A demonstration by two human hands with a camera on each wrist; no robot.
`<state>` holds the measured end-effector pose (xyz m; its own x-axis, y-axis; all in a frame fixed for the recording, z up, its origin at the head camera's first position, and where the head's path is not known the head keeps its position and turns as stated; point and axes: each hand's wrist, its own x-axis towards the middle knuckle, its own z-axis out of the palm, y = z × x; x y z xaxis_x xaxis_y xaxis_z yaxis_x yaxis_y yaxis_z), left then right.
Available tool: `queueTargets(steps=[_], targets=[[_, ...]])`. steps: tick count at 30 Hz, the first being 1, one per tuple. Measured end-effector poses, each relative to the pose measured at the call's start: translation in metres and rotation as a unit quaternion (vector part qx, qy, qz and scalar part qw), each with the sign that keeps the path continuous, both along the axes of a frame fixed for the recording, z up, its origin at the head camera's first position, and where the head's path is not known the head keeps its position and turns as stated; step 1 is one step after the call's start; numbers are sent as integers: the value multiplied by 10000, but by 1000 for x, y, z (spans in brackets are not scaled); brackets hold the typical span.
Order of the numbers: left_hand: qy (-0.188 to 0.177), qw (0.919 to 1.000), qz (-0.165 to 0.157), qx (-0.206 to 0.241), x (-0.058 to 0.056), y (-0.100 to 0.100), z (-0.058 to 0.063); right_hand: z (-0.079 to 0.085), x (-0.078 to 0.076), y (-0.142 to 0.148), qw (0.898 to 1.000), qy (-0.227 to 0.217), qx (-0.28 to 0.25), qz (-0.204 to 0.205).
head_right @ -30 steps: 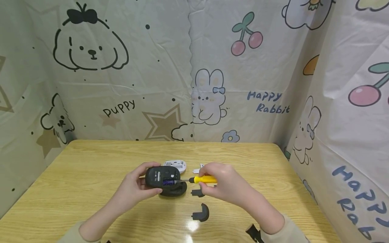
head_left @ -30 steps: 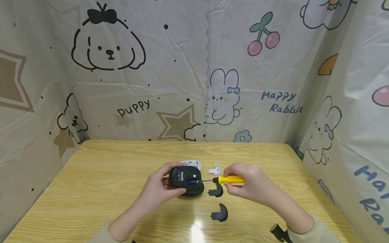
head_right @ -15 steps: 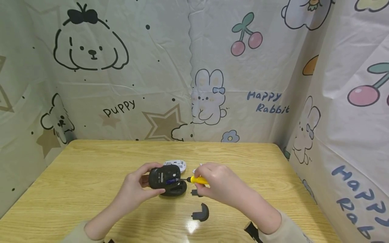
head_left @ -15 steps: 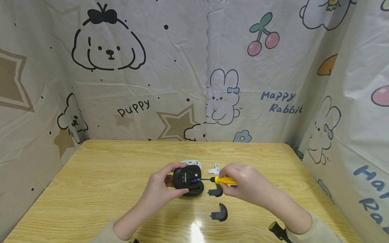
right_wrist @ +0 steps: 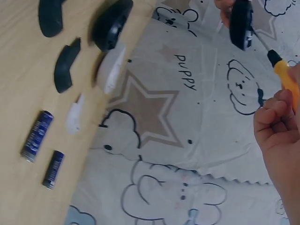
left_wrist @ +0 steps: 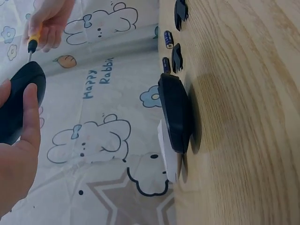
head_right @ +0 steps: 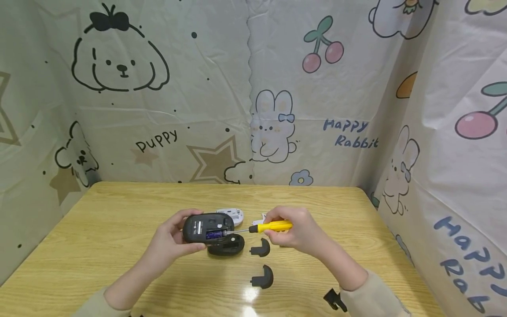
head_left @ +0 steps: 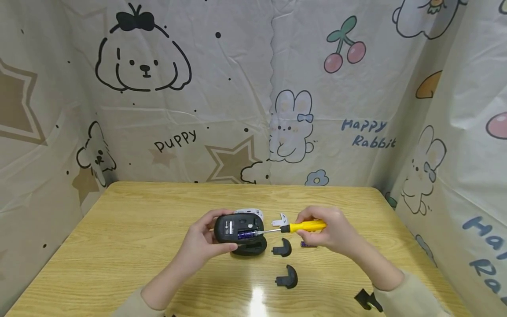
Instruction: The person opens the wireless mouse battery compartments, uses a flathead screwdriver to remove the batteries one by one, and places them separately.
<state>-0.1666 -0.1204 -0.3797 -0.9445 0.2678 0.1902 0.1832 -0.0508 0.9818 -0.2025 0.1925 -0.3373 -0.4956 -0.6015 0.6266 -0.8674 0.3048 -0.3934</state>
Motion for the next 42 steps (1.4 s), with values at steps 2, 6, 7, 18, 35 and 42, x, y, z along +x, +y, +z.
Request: queueTargets(steps=[2,6,7,18,35,42], targets=[[-131,9997,-79,167,0,0,0,-7,-1,1,9993,-315,-214,-61],[-363,9985,-143,394,1,1,0,-19,-2,1,9949,-795,-584,-209],[-411,9980,-167,450,1,1,0,-21,-2,1,9936,-893,-655,-239],[-831,9947,-81,595,0,7,-1,-27,4,-15,9820,-1285,-1255,-586],[-1002,9946,5,256,2,18,-1,-51,-2,-17,9752,-1670,-1350,-537],[-1220,9921,218,176,3,22,1,-39,6,-23,9722,-1809,-1236,-829]])
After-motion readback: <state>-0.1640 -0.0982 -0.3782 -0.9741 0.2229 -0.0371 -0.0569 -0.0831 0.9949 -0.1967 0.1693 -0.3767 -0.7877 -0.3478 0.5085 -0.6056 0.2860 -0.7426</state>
